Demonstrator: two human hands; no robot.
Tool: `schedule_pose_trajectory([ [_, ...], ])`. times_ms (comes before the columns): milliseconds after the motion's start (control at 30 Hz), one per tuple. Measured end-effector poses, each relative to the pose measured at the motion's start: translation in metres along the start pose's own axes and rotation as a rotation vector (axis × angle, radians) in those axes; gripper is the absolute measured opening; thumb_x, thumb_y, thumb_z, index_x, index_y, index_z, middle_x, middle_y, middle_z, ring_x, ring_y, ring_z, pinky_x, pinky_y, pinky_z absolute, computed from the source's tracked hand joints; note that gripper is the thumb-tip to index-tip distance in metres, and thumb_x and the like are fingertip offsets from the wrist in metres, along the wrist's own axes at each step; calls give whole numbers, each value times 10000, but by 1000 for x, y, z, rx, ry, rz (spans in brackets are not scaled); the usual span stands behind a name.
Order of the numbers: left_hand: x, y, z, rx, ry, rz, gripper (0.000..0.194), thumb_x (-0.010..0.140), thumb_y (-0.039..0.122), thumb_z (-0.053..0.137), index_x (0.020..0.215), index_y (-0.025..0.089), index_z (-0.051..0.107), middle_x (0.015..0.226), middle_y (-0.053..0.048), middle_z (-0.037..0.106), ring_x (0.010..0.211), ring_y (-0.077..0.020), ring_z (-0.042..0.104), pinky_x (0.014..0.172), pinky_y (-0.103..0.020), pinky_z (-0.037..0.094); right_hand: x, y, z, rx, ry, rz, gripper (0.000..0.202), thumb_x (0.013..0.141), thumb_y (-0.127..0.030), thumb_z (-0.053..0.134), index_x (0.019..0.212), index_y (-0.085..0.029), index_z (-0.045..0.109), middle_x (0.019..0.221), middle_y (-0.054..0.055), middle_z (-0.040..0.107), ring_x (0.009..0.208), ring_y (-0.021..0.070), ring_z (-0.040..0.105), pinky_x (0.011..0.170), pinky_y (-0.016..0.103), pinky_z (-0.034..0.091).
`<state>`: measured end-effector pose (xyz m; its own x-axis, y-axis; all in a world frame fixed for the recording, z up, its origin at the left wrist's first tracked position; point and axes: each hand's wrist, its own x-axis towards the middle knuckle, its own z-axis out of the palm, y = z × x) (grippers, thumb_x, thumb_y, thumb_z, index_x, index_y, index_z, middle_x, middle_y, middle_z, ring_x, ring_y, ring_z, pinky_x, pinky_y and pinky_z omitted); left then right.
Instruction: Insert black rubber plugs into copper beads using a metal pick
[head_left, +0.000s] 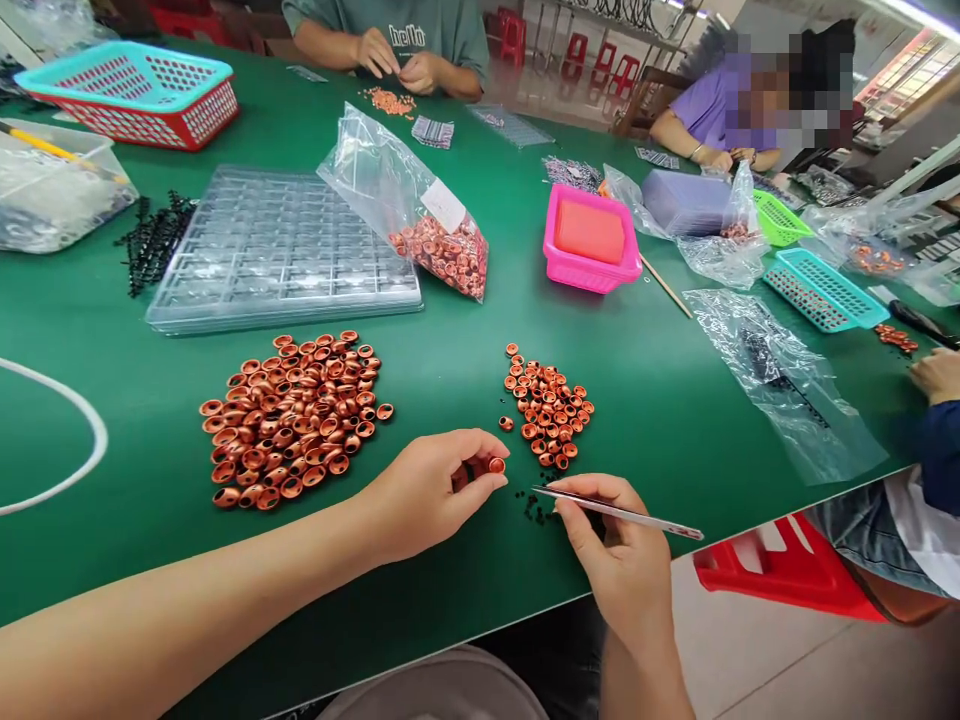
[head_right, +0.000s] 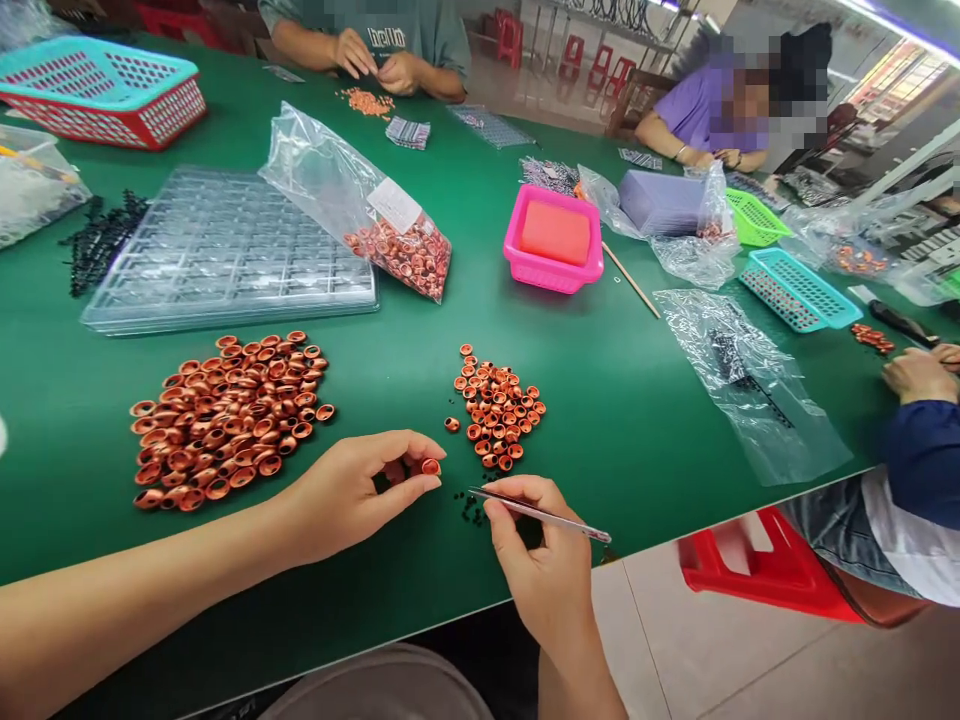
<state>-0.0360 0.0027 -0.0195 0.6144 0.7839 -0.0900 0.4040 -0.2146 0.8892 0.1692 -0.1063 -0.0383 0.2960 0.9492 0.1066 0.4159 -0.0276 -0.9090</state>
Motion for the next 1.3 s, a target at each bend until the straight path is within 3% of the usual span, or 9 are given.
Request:
schedule_pose_trajectory([
  [200, 1, -6, -6, 0, -47, 75, 140, 911, 312, 584, 930, 188, 646, 791, 22, 660, 636, -103, 569, 607, -200, 457, 0, 5, -1, 51, 0, -52, 62, 894, -212, 648, 952, -223, 630, 937, 53, 728, 878, 185, 714, 743, 310, 600],
  [467, 1, -11, -4, -16, -43, 139, 73, 925, 237, 562, 940, 202, 624, 797, 39, 645, 650, -95, 553, 620, -193, 447, 2, -1, 0, 13, -68, -154, 168, 895, -97, 604, 947, -255, 580, 890, 5, 703, 829, 148, 693, 696, 270, 582],
  [833, -1, -10, -4, -15, -35, 125, 61, 926, 231, 577, 948, 208, 629, 806, 47, 646, 651, -84, 562, 611, -180, 453, -1, 3, 2, -93, -28, -176, 192, 886, -83, 622, 978, -249, 595, 938, -2, 712, 889, 135, 700, 764, 253, 578],
  [1300, 0, -8, -4, -1, -37, 132, 54, 927, 230, 576, 935, 208, 625, 792, 50, 641, 646, -83, 552, 615, -181, 446, -1, 4, 3, -63, -41, -175, 200, 876, -77, 621, 968, -252, 590, 918, -1, 711, 843, 145, 694, 699, 267, 562],
])
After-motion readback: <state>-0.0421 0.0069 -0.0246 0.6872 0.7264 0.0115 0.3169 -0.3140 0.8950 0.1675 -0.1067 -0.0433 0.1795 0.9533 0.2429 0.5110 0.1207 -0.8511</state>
